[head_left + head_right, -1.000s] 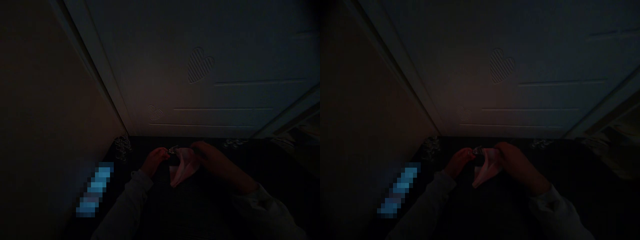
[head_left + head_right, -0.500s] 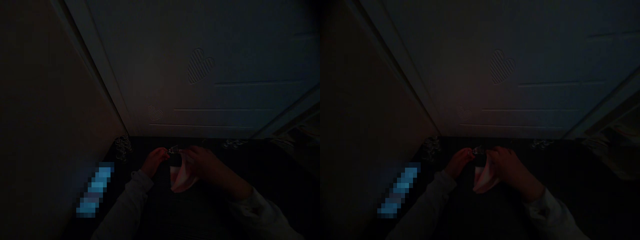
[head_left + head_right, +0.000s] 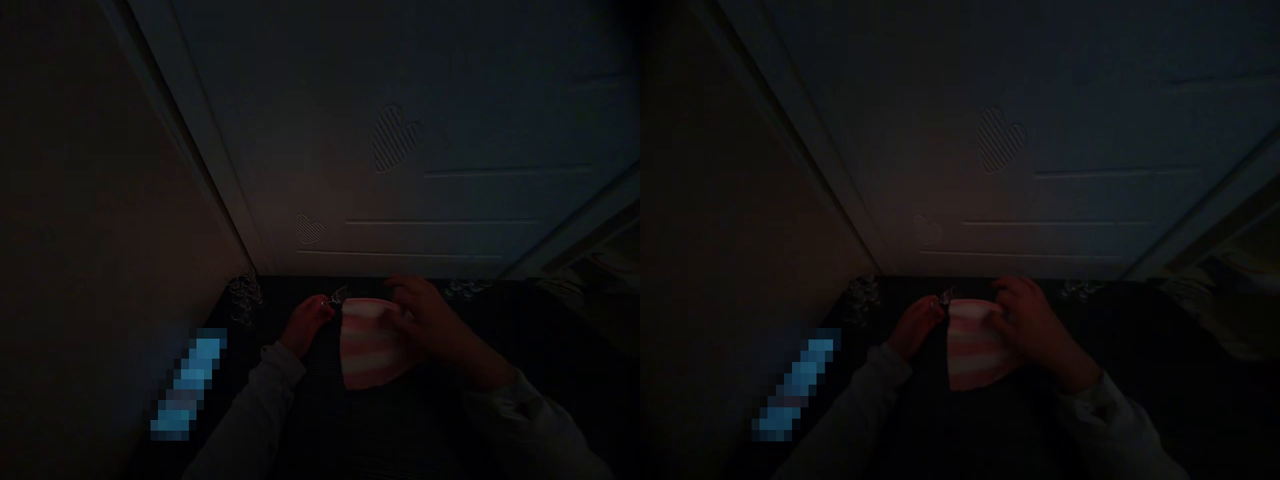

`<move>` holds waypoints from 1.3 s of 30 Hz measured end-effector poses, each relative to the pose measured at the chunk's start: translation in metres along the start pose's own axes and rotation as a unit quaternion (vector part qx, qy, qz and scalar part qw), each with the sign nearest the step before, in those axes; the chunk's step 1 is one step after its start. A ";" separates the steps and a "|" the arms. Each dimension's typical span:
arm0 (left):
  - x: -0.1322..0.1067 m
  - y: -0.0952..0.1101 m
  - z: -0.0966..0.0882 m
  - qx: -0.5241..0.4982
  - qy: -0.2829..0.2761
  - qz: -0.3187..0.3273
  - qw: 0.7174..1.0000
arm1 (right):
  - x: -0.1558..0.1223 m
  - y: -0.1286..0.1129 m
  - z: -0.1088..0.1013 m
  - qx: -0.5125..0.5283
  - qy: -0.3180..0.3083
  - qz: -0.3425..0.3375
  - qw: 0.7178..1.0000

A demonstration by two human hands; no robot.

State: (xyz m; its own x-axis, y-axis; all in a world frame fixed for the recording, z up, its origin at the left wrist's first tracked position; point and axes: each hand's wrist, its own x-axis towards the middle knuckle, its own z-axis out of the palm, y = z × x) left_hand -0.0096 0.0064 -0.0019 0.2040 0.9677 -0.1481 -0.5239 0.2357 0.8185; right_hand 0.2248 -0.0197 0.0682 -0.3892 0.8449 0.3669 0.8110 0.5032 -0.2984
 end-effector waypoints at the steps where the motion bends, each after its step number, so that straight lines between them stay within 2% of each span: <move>1: 0.000 0.001 0.000 -0.005 0.005 -0.004 1.000 | 0.000 0.002 -0.004 0.015 0.017 0.034 0.999; 5: 0.000 0.002 -0.001 -0.022 0.008 -0.011 1.000 | -0.001 0.003 -0.012 0.041 0.071 0.205 0.975; 7: 0.000 0.002 -0.001 -0.023 0.005 -0.011 1.000 | -0.002 0.002 -0.014 0.058 0.109 0.251 0.960; 9: 0.000 0.002 0.000 -0.016 0.007 -0.009 1.000 | -0.003 0.001 -0.017 0.090 0.139 0.266 0.950; 12: -0.001 0.003 0.001 -0.002 0.007 -0.010 1.000 | -0.003 -0.003 -0.019 0.151 0.158 0.234 0.947; 14: -0.001 0.003 0.001 0.005 0.002 -0.012 1.000 | -0.002 -0.010 -0.018 0.204 0.136 0.184 0.952; 19: 0.000 0.002 0.001 0.006 -0.016 -0.003 1.000 | 0.002 -0.038 -0.005 0.317 -0.035 0.043 0.947; 21: -0.001 0.002 0.001 0.006 -0.025 0.001 1.000 | 0.002 -0.043 -0.001 0.329 -0.062 0.020 0.942; 27: -0.003 0.002 0.005 0.033 -0.016 -0.018 0.999 | 0.004 -0.037 0.010 0.320 -0.024 0.112 0.941; 32: -0.002 0.000 0.005 0.059 -0.012 -0.010 0.998 | 0.003 -0.031 0.023 0.374 0.022 0.014 0.927; 34: -0.001 -0.001 0.004 0.069 -0.012 -0.008 0.998 | 0.002 -0.031 0.028 0.387 0.028 0.001 0.922; 36: -0.001 -0.001 0.004 0.076 -0.013 -0.009 0.997 | 0.002 -0.031 0.036 0.375 0.052 0.034 0.925; 39: 0.000 -0.002 0.004 0.077 -0.012 -0.013 0.997 | 0.002 -0.033 0.048 0.334 0.117 0.129 0.926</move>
State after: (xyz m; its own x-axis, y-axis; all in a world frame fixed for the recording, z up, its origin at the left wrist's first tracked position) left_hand -0.0059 0.0052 -0.0012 0.2356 0.9589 -0.1585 -0.3855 0.2419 0.8904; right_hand 0.1760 -0.0261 0.0366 -0.0509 0.9299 0.3643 0.3824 0.3551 -0.8531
